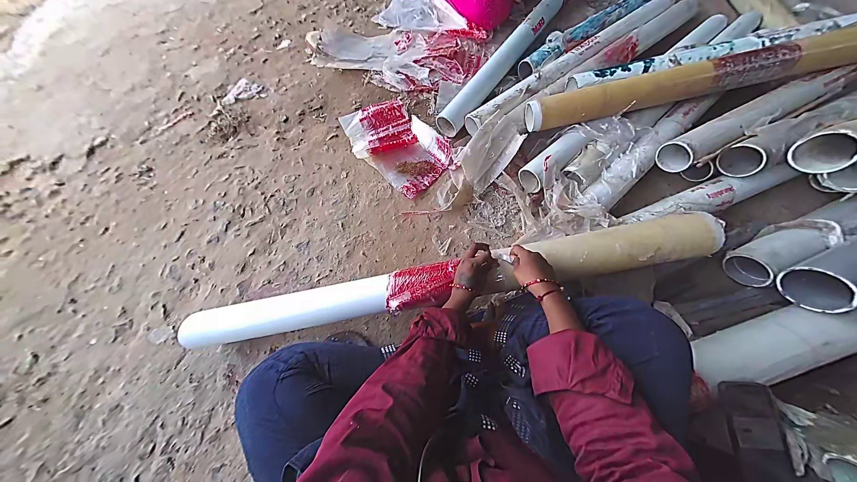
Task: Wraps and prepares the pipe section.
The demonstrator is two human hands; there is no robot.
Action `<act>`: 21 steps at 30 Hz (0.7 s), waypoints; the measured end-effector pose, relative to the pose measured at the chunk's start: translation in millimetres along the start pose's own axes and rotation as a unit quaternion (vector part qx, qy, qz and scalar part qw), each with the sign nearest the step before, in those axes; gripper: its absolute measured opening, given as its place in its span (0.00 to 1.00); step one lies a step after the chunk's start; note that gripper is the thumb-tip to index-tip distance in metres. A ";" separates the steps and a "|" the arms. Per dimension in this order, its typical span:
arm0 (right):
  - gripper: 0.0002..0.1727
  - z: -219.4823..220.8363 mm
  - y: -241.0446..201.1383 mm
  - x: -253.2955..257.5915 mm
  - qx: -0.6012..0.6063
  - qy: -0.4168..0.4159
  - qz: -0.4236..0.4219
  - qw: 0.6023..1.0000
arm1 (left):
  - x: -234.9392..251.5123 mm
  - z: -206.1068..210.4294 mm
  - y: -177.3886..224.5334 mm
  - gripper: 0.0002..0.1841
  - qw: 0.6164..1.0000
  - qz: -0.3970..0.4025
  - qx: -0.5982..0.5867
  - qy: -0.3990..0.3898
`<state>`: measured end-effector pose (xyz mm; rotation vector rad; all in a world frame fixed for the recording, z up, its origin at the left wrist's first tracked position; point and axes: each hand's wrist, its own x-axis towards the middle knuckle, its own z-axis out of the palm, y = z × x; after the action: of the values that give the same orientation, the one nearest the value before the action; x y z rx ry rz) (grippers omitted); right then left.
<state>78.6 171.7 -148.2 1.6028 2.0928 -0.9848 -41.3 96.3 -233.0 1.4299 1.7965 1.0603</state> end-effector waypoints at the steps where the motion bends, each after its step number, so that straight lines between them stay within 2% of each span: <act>1: 0.20 -0.6 0.6 -0.4 -0.004 -0.003 -0.001 1.000 | -0.5 0.2 -0.4 0.09 1.000 0.005 0.000 0.000; 5: 0.20 0.7 -2.0 -3.3 -0.030 -0.001 0.002 1.000 | 1.2 -3.2 -4.0 0.09 0.999 0.034 0.013 -0.009; 12: 0.19 4.6 -18.9 -8.9 -0.106 0.021 -0.001 0.994 | 8.3 -17.9 2.4 0.13 0.997 -0.032 0.038 -0.050; 21: 0.19 10.9 -36.5 -21.1 -0.107 0.026 0.055 0.992 | 6.2 -9.1 -10.1 0.10 1.000 0.002 0.016 -0.014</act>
<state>49.4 144.4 -130.9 1.6295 2.0399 -0.6639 -55.4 99.3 -237.0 1.4595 1.7992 1.0141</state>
